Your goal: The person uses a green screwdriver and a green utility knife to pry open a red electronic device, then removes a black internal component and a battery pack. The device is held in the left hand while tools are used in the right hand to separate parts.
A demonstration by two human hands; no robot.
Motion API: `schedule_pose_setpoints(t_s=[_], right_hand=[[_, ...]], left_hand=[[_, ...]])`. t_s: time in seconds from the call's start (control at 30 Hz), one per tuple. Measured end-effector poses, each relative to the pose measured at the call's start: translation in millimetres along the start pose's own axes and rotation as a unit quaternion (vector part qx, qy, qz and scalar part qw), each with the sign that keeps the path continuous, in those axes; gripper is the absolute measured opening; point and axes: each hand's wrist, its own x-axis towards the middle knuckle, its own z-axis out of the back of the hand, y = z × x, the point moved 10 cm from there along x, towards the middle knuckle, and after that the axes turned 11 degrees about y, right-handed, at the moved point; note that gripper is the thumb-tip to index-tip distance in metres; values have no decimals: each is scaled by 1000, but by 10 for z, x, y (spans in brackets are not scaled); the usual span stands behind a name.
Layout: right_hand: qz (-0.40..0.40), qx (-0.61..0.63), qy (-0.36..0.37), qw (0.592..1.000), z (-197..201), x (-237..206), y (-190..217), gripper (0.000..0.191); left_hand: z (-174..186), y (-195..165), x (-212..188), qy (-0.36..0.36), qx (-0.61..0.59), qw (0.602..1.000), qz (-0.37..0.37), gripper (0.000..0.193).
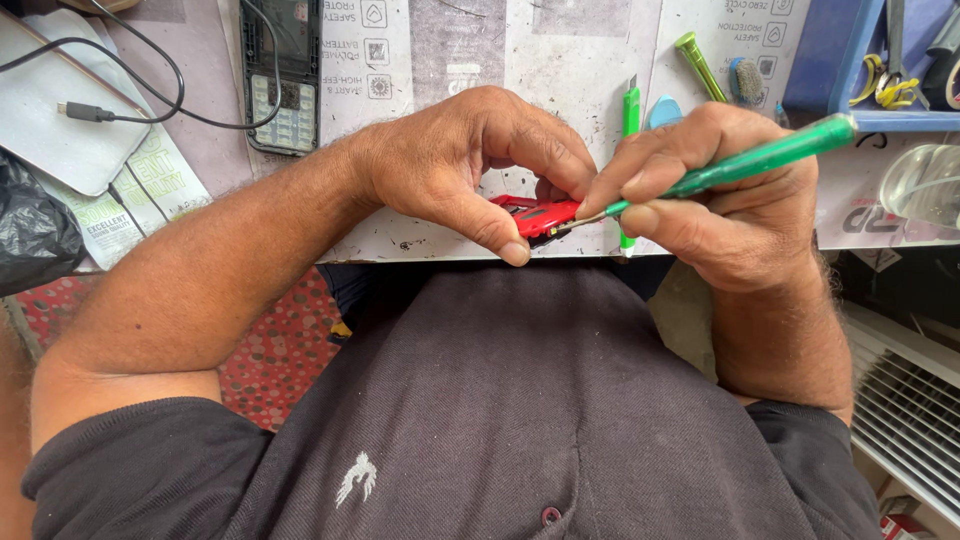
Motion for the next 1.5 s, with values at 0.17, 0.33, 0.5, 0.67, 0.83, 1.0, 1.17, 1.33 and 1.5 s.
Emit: schedule_pose_setpoints(t_s=[0.17,0.33,0.5,0.67,0.83,1.0,1.17,1.33,1.5], right_hand=[[83,79,-24,993,183,-80,155,17],[147,-38,-119,981,294,-108,415,14],[58,-206,-235,948,132,-255,216,20],[55,-474,-180,860,-190,-132,291,61],[74,-445,-179,874,-196,-98,358,52],[99,-338,-204,913,-74,-316,440,19],[174,-167,-199,950,24,-377,673,20],[37,-376,-135,916,-81,-214,624,30],[63,-424,-142,892,-125,-192,514,45]], left_hand=[[39,10,-41,-22,-114,993,-11,54],[153,-147,-8,-46,-163,985,-35,58],[209,-257,-16,-105,-104,988,-53,57],[253,-272,22,-144,-60,986,-60,63],[256,-297,84,-133,-110,983,-60,62],[183,-246,87,-98,-170,980,-25,57],[143,-228,141,-58,-119,991,-9,58],[136,-234,153,-55,-69,996,2,58],[138,-224,168,-60,-32,998,-1,60]])
